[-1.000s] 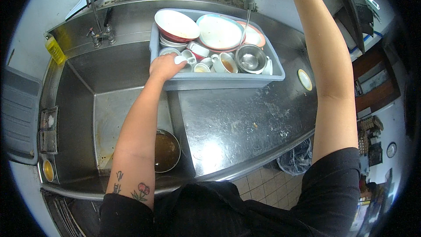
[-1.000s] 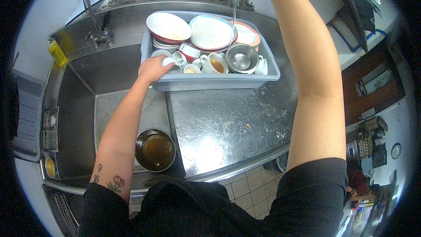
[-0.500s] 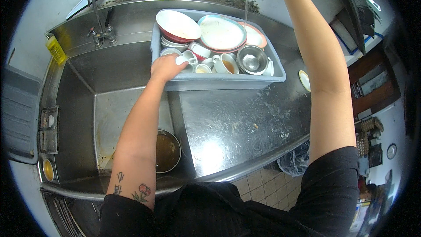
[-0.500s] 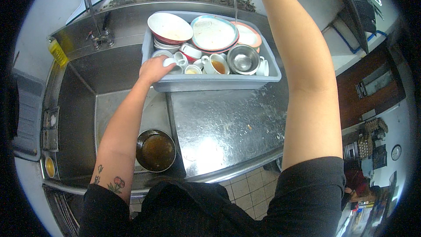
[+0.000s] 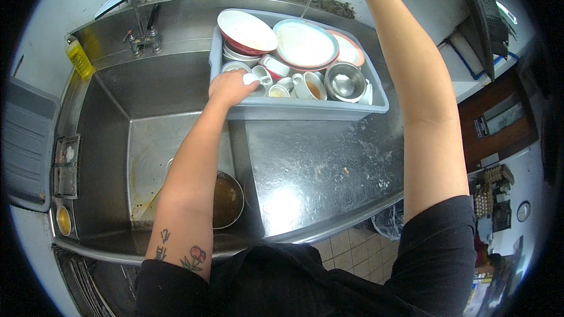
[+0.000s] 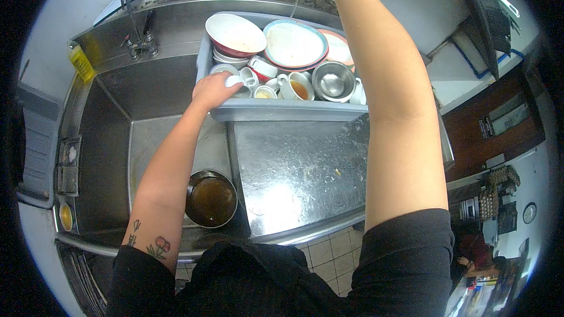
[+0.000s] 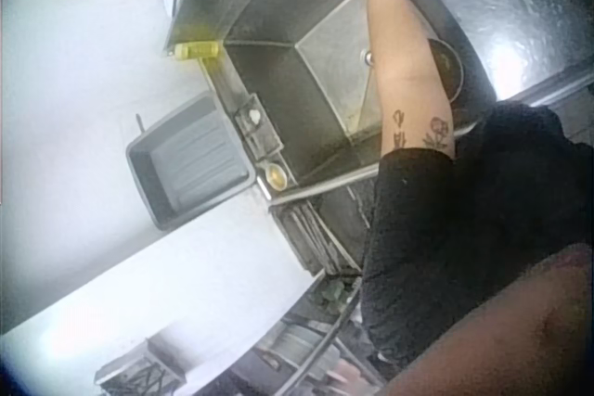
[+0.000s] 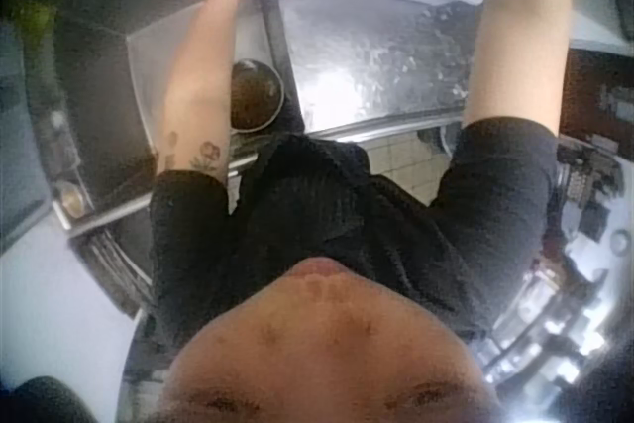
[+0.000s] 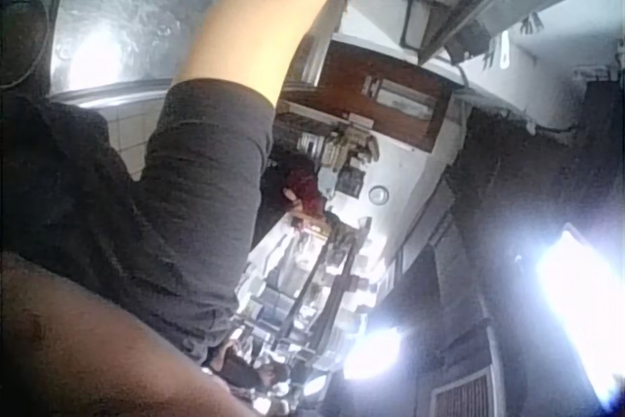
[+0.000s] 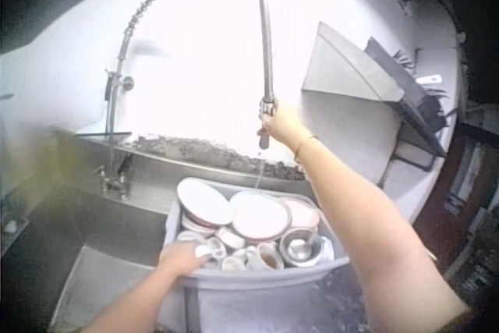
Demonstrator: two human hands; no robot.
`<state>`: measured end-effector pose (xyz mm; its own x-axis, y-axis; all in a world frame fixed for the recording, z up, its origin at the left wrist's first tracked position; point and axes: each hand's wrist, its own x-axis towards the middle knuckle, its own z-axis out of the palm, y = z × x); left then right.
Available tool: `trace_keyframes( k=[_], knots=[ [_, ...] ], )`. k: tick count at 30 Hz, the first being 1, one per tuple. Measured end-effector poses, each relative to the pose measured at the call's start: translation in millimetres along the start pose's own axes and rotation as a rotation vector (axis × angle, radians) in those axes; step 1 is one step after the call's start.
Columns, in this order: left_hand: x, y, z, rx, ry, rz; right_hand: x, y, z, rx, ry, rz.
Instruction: The person clears dishes into a plastic bin, wipes the stainless steel workstation with a squeegee, and then prepares a bowl with water and a sponge to continue cleaning the area.
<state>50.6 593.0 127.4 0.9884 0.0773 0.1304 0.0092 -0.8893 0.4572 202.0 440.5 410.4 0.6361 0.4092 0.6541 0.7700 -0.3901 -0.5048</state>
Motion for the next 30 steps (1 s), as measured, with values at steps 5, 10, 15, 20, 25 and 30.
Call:
trace_keyframes(
  k=[5,10,15,20,25,30],
  knots=[
    [1.0,8.8,2.0,-0.006,-0.006,0.020,-4.4,-13.2,-2.7,0.121,-0.222,0.128],
    [-0.6,-0.6,0.0,0.024,0.010,-0.010,-12.4,-52.5,-6.0,-0.028,-0.390,0.324],
    [-1.8,3.2,-2.6,-0.014,-0.005,-0.008,-27.3,-69.6,-24.6,0.073,-0.454,0.334],
    [-0.2,2.1,-0.6,-0.002,-0.008,-0.008,-37.1,-82.2,-19.6,0.206,-0.527,0.253],
    [-0.2,11.2,-1.6,0.001,-0.026,0.004,-50.1,-96.5,-13.8,0.264,-0.543,0.204],
    [-2.0,0.7,-0.6,0.014,0.017,-0.014,-49.0,-94.8,12.1,0.361,-0.534,0.226]
  ],
)
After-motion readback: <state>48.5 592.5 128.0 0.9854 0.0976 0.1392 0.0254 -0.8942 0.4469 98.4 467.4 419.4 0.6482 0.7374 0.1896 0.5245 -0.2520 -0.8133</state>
